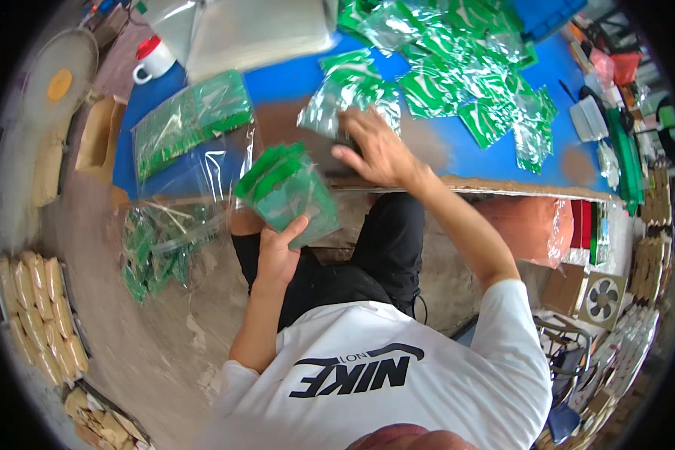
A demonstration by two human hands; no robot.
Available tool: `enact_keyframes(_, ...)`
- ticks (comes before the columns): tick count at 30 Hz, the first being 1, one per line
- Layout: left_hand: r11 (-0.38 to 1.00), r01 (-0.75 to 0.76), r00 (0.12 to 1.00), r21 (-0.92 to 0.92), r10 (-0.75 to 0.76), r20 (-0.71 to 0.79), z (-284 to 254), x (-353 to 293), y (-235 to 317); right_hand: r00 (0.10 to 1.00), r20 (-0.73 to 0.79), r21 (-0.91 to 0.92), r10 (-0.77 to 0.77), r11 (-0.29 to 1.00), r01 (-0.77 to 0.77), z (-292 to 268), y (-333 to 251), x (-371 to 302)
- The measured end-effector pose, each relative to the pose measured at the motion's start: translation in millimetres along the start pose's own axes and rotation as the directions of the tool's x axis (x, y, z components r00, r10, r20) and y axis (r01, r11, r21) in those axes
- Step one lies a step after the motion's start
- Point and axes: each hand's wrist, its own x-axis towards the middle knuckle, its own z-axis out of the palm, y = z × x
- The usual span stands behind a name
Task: Counting, stacking, and packaging green plastic square packets into clear plastic bags.
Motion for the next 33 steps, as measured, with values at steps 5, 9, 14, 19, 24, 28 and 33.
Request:
enact_keyframes(5,0.999,0.014,1.0,0.046,-0.013,-0.003,-7.8,7.7,-1.2,0.987,0.155,0.595,0.041,0.794,-0.126,-8.2,-47.4,-25.6)
enact_keyframes(9,0.997,-0.073,0.996,0.026,0.074,-0.043,-4.2,8.4,-3.9,0.974,-0.211,0.064,0.077,0.996,-0.065,-4.1,-42.5,-17.2)
enact_keyframes(14,0.993,0.11,0.993,-0.033,-0.108,0.04,0.4,2.2,-7.3,0.997,-0.041,0.235,0.072,0.97,-0.06,-21.0,-69.4,-30.4)
enact_keyframes(19,0.989,0.146,0.988,-0.007,-0.146,0.043,-0.3,6.1,-15.5,0.978,0.153,0.498,0.141,0.844,-0.2,-11.4,-38.1,39.0)
enact_keyframes(24,0.973,0.228,0.97,-0.03,-0.224,0.092,-16.1,-11.3,-12.3,0.956,0.221,0.282,-0.192,0.951,0.126,15.6,-14.7,52.8)
enact_keyframes(28,0.906,-0.084,0.978,0.416,-0.006,0.209,-47.0,-20.0,-5.5,0.935,0.306,0.014,-0.179,0.983,0.184,-23.3,-18.0,-21.7)
enact_keyframes(33,0.485,-0.484,0.861,0.728,0.114,0.496,6.3,-19.8,40.6,0.99,0.136,0.153,-0.023,0.988,0.002,-48.4,-38.4,-65.2)
